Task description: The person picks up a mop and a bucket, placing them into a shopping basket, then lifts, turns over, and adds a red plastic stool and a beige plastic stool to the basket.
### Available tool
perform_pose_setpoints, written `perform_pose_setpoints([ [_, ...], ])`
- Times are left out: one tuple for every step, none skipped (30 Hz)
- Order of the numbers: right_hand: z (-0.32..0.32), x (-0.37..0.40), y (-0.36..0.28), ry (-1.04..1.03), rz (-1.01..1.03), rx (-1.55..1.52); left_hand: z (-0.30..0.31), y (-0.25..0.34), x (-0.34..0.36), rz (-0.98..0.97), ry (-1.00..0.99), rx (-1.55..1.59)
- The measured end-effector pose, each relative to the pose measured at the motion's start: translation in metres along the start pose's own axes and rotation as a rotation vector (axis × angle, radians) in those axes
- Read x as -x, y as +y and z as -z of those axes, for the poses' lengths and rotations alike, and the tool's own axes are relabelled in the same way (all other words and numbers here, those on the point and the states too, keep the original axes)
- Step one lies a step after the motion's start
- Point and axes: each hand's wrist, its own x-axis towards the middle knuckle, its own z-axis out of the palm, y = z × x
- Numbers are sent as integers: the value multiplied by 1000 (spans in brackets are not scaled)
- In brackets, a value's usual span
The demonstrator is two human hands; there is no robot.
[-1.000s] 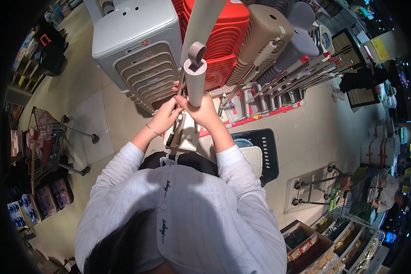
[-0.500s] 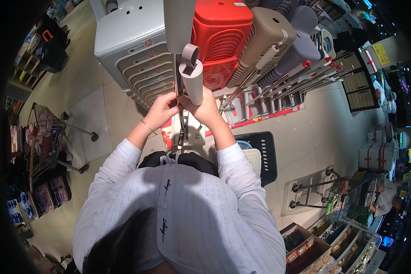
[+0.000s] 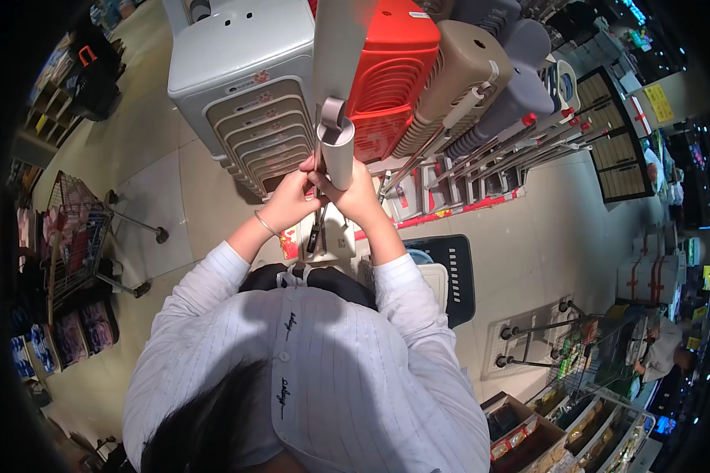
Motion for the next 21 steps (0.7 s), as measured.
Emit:
perform_pose_setpoints([
  [0, 0, -2, -5, 3, -1, -3, -1, 0, -1, 6, -2],
  [0, 1, -4, -7, -19, -26, -5, -1, 0, -35, 12, 223],
  [0, 1, -6, -9, -39, -50, -7, 0, 1, -71, 17, 447],
  [-2, 1, -7, -7, -32, -25, -9, -7, 5, -72, 55, 208],
  [-2, 2, -10, -12, -27, -23, -7, -10, 10, 43, -58, -137],
  [-2, 3, -13, -15, -59, -53, -7, -19, 13, 74, -112, -138],
  [-1, 3, -15, -18, -91, -82, -11, -35, 15, 104, -165, -138],
  [1, 3, -9, -30, -119, -82, -17, -55, 17, 42, -132, -108],
  [2, 2, -9, -33, -113, -80, -19, -58, 16, -20, -101, -79],
  [3, 3, -9, -30, -118, -100, -22, -60, 16, 16, -71, -42],
  [4, 3, -11, -27, -124, -119, -24, -62, 17, 11, -66, -44],
  [3, 3, -13, -15, -138, -153, -23, -51, 17, 14, -57, -12],
  [3, 3, -13, -20, -134, -150, -23, -44, 16, 16, -47, 20],
  [2, 3, -12, -13, -144, -195, -27, -49, 12, -47, -20, 76],
  [2, 3, -11, -5, -153, -240, -26, -41, 11, -52, -15, 74],
  [3, 2, -11, -22, -102, -141, -24, -28, 11, 8, -53, 39],
  [3, 2, -13, -26, -97, -140, -23, -21, 11, 68, -91, 4],
  [3, 2, -18, -20, -80, -84, -24, -26, 10, 50, -78, -25],
  [3, 1, -21, -13, -63, -29, -23, -31, 11, 47, -76, -27],
  [2, 3, -14, 1, -83, -77, -23, -35, 11, 43, -101, -43],
  [2, 4, -12, 1, -80, -75, -21, -32, 10, 39, -125, -58],
])
